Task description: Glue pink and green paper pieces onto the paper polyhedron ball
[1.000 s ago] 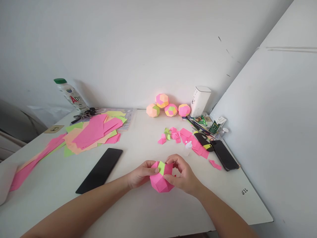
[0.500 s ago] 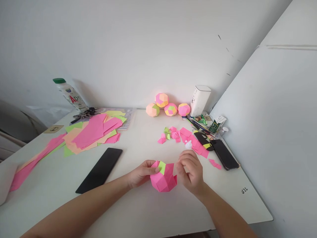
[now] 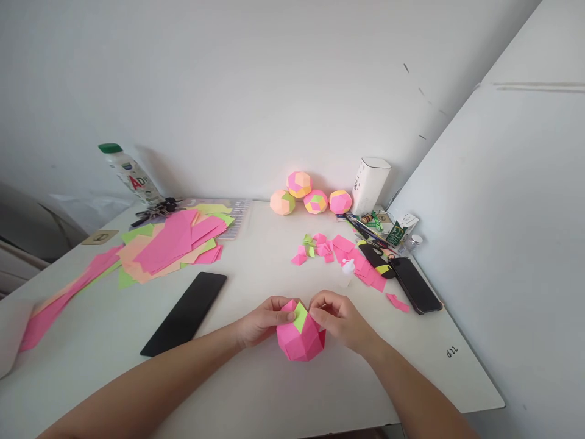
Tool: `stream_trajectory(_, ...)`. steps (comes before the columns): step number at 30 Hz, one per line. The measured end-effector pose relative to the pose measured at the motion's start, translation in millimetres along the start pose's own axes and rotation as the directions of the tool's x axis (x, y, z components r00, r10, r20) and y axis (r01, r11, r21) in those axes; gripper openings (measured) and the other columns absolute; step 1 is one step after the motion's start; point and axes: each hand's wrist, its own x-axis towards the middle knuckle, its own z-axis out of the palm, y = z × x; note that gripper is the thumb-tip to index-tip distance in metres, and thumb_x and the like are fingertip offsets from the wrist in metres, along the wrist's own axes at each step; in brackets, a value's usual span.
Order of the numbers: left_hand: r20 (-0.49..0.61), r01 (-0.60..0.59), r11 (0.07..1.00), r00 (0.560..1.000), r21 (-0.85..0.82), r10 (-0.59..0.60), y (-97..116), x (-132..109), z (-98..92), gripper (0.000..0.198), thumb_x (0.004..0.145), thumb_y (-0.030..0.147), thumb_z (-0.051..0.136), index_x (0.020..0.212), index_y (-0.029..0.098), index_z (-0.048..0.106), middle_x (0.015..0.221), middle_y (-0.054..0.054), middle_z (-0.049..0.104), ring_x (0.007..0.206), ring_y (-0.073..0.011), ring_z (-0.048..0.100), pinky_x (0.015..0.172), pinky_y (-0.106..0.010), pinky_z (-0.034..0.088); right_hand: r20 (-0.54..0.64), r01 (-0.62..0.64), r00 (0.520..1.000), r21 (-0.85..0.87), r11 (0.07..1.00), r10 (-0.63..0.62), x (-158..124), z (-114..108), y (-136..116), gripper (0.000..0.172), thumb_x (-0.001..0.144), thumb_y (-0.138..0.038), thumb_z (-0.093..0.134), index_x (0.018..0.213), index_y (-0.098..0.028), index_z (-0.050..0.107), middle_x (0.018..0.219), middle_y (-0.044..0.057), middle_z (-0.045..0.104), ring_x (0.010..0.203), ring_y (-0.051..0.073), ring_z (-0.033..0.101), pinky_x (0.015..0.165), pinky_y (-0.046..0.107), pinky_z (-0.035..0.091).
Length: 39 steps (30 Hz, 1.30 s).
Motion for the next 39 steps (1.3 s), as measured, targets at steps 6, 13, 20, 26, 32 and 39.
stream_trajectory(6, -0.006, -0.016, 1.0, 1.0, 0.015, 0.016, 0, -1, 3.0, 0.03, 0.065, 0.039, 0.078, 0.071, 0.012, 0.066, 0.063, 0.001, 0.056, 0.061, -0.0104, 0.047, 0.062, -0.024, 0.032, 0.053, -0.087, 0.995, 0.083, 0.993, 0.083, -2, -1, -2, 0.022, 0.081, -0.04, 0.064, 0.078, -0.018, 0.061, 0.075, 0.0, 0.056, 0.068, 0.013, 0.048, 0.062, 0.027, 0.038)
stream_trajectory(13, 0.001, -0.01, 0.999, 1.0, 0.053, 0.01, 0, -2, 3.8, 0.031, 0.065, 0.04, 0.077, 0.071, 0.011, 0.066, 0.063, 0.001, 0.055, 0.06, -0.0102, 0.046, 0.061, -0.024, 0.033, 0.038, -0.159, 0.987, 0.087, 0.983, 0.156, -2, 1, -4, 0.028, 0.075, -0.042, 0.07, 0.071, -0.016, 0.06, 0.067, -0.001, 0.055, 0.061, 0.012, 0.047, 0.057, 0.026, 0.037)
stream_trajectory(20, -0.01, 0.019, 0.994, 1.0, 0.108, -0.018, 0, -2, 5.6, 0.033, 0.063, 0.041, 0.078, 0.073, 0.012, 0.065, 0.063, 0.001, 0.055, 0.06, -0.0103, 0.046, 0.06, -0.024, 0.033, 0.0, -0.177, 0.984, 0.071, 0.982, 0.177, -1, 4, 0, 0.022, 0.074, -0.035, 0.068, 0.067, -0.017, 0.056, 0.061, -0.002, 0.052, 0.055, 0.01, 0.045, 0.051, 0.024, 0.034)
stream_trajectory(26, -0.003, 0.018, 0.991, 1.0, 0.129, -0.018, -1, -2, 4.3, 0.031, 0.064, 0.039, 0.077, 0.075, 0.012, 0.065, 0.063, 0.001, 0.054, 0.06, -0.0099, 0.044, 0.06, -0.023, 0.033, -0.015, -0.179, 0.984, 0.061, 0.982, 0.18, -2, 6, 3, 0.018, 0.074, -0.03, 0.066, 0.066, -0.017, 0.055, 0.06, -0.003, 0.051, 0.052, 0.01, 0.043, 0.048, 0.023, 0.032)
stream_trajectory(32, 0.006, -0.005, 0.99, 1.0, 0.143, 0.004, 0, -3, 5.7, 0.026, 0.064, 0.034, 0.077, 0.073, 0.012, 0.066, 0.072, 0.0, 0.054, 0.065, -0.011, 0.047, 0.064, -0.025, 0.035, 0.004, -0.22, 0.975, 0.025, 0.975, 0.22, -1, 7, 8, 0.015, 0.073, -0.026, 0.063, 0.067, -0.017, 0.054, 0.057, -0.004, 0.049, 0.049, 0.008, 0.04, 0.046, 0.021, 0.029)
stream_trajectory(39, -0.015, 0.007, 0.988, 1.0, 0.157, -0.005, 0, -2, 6.2, 0.026, 0.06, 0.034, 0.078, 0.069, 0.013, 0.065, 0.07, 0.001, 0.054, 0.063, -0.0107, 0.045, 0.062, -0.025, 0.034, 0.043, -0.259, 0.966, 0.075, 0.963, 0.257, 2, 11, 7, 0.018, 0.071, -0.028, 0.065, 0.063, -0.017, 0.055, 0.055, -0.005, 0.048, 0.049, 0.008, 0.039, 0.046, 0.021, 0.028)
